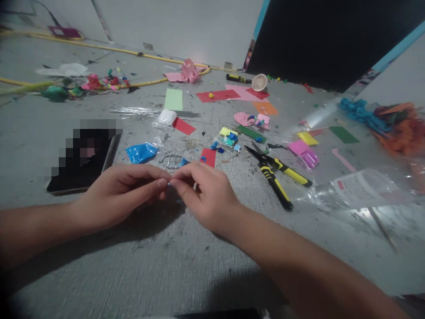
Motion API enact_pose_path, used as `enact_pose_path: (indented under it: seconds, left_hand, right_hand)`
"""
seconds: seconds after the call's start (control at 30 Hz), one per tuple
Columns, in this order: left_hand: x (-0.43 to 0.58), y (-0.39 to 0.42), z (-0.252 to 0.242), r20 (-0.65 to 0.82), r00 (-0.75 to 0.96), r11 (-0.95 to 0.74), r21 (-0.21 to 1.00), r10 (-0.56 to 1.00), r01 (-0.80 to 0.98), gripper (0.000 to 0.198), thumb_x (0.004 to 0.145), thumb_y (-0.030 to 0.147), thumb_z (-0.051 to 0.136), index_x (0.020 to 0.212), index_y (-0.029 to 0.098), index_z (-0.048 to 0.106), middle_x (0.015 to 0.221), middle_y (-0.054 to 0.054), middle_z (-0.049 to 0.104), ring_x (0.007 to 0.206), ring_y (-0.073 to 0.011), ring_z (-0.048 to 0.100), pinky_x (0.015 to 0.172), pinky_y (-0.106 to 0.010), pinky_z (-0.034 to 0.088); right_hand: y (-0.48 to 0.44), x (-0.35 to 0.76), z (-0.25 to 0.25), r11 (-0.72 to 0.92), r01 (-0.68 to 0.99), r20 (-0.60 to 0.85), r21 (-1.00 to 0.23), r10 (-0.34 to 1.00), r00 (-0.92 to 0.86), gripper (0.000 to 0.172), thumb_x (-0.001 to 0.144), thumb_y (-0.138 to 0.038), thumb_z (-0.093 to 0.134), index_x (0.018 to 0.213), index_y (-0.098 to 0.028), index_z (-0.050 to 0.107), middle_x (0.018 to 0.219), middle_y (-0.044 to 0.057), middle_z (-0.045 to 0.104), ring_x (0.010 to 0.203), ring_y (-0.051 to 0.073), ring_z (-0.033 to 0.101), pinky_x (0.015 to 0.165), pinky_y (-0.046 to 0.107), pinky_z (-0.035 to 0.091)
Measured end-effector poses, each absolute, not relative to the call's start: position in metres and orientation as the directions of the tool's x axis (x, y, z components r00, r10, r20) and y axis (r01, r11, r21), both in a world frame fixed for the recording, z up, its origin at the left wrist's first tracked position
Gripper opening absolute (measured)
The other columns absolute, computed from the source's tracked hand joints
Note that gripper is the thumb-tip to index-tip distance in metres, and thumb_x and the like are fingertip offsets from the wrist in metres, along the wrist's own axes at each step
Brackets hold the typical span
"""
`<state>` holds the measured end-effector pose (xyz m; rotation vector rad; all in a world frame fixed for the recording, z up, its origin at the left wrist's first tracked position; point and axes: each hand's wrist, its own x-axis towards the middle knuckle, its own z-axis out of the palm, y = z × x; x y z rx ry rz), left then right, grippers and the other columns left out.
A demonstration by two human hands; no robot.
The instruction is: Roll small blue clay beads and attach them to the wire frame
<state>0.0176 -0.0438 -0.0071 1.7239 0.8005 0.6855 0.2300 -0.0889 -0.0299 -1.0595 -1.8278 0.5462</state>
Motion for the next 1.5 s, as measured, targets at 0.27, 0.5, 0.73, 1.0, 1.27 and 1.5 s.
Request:
enact_pose_path:
  seconds: [0.27, 0.5, 0.73, 1.0, 1.27, 1.5]
  left_hand:
    - [0.019, -0.034, -0.004, -0.110, 0.717, -0.033, 0.983, 0.688, 0.183, 0.016, 0.092, 0.024, 0.070, 0.078, 0.016, 0.073, 0.062, 0.003, 0.064, 0.052, -0.0078, 0.051, 0.045, -0.016, 0.039]
    - [0.018, -0.031, -0.004, -0.196, 0.711, 0.029, 0.970, 0.675, 0.240, 0.020, 0.095, 0.032, 0.068, 0.082, 0.017, 0.072, 0.061, 0.003, 0.059, 0.048, -0.0077, 0.048, 0.043, -0.016, 0.038]
    - [0.017, -0.030, -0.004, -0.223, 0.710, 0.059, 0.967, 0.667, 0.248, 0.014, 0.089, 0.027, 0.070, 0.079, 0.017, 0.069, 0.060, 0.005, 0.058, 0.046, -0.0067, 0.047, 0.043, -0.016, 0.037]
    - [0.017, -0.033, -0.005, -0.256, 0.694, 0.110, 0.962, 0.673, 0.249, 0.009, 0.079, 0.020, 0.069, 0.072, 0.019, 0.064, 0.052, 0.008, 0.051, 0.042, -0.0064, 0.042, 0.039, -0.015, 0.032]
    - [0.016, -0.030, -0.007, -0.120, 0.759, -0.125, 0.958, 0.639, 0.256, 0.014, 0.078, 0.019, 0.067, 0.065, 0.018, 0.061, 0.055, 0.007, 0.048, 0.052, -0.0073, 0.042, 0.047, -0.017, 0.032]
    - [0.015, -0.031, -0.009, -0.083, 0.785, -0.157, 0.962, 0.614, 0.224, 0.016, 0.078, 0.017, 0.067, 0.064, 0.018, 0.060, 0.055, 0.007, 0.049, 0.052, -0.0076, 0.042, 0.048, -0.018, 0.034]
  right_hand:
    - [-0.093, 0.228, -0.029, 0.708, 0.384, 0.654, -0.593, 0.701, -0.283, 0.013, 0.104, -0.016, 0.070, 0.113, -0.022, 0.078, 0.095, 0.005, 0.074, 0.083, 0.015, 0.068, 0.074, 0.029, 0.058]
    - [-0.094, 0.229, -0.032, 0.705, 0.366, 0.633, -0.607, 0.708, -0.313, 0.026, 0.104, -0.014, 0.065, 0.120, -0.027, 0.081, 0.099, 0.006, 0.072, 0.088, 0.017, 0.069, 0.076, 0.033, 0.061]
    - [-0.094, 0.228, -0.032, 0.675, 0.333, 0.612, -0.658, 0.737, -0.285, 0.026, 0.103, -0.013, 0.068, 0.120, -0.026, 0.082, 0.099, 0.006, 0.074, 0.087, 0.017, 0.071, 0.076, 0.031, 0.062]
    - [-0.091, 0.227, -0.033, 0.593, 0.283, 0.538, -0.754, 0.805, -0.250, 0.020, 0.098, -0.014, 0.075, 0.107, -0.028, 0.086, 0.095, 0.003, 0.075, 0.079, 0.014, 0.069, 0.067, 0.028, 0.059]
    - [-0.089, 0.224, -0.034, 0.209, 0.088, 0.185, -0.974, 0.958, -0.219, 0.004, 0.086, -0.023, 0.088, 0.086, -0.023, 0.084, 0.083, 0.002, 0.074, 0.075, 0.015, 0.068, 0.061, 0.027, 0.054]
    - [-0.088, 0.221, -0.034, -0.050, -0.072, -0.031, -0.996, 0.970, -0.240, 0.031, 0.073, -0.042, 0.099, 0.081, -0.020, 0.078, 0.079, 0.000, 0.076, 0.073, 0.015, 0.069, 0.065, 0.028, 0.057]
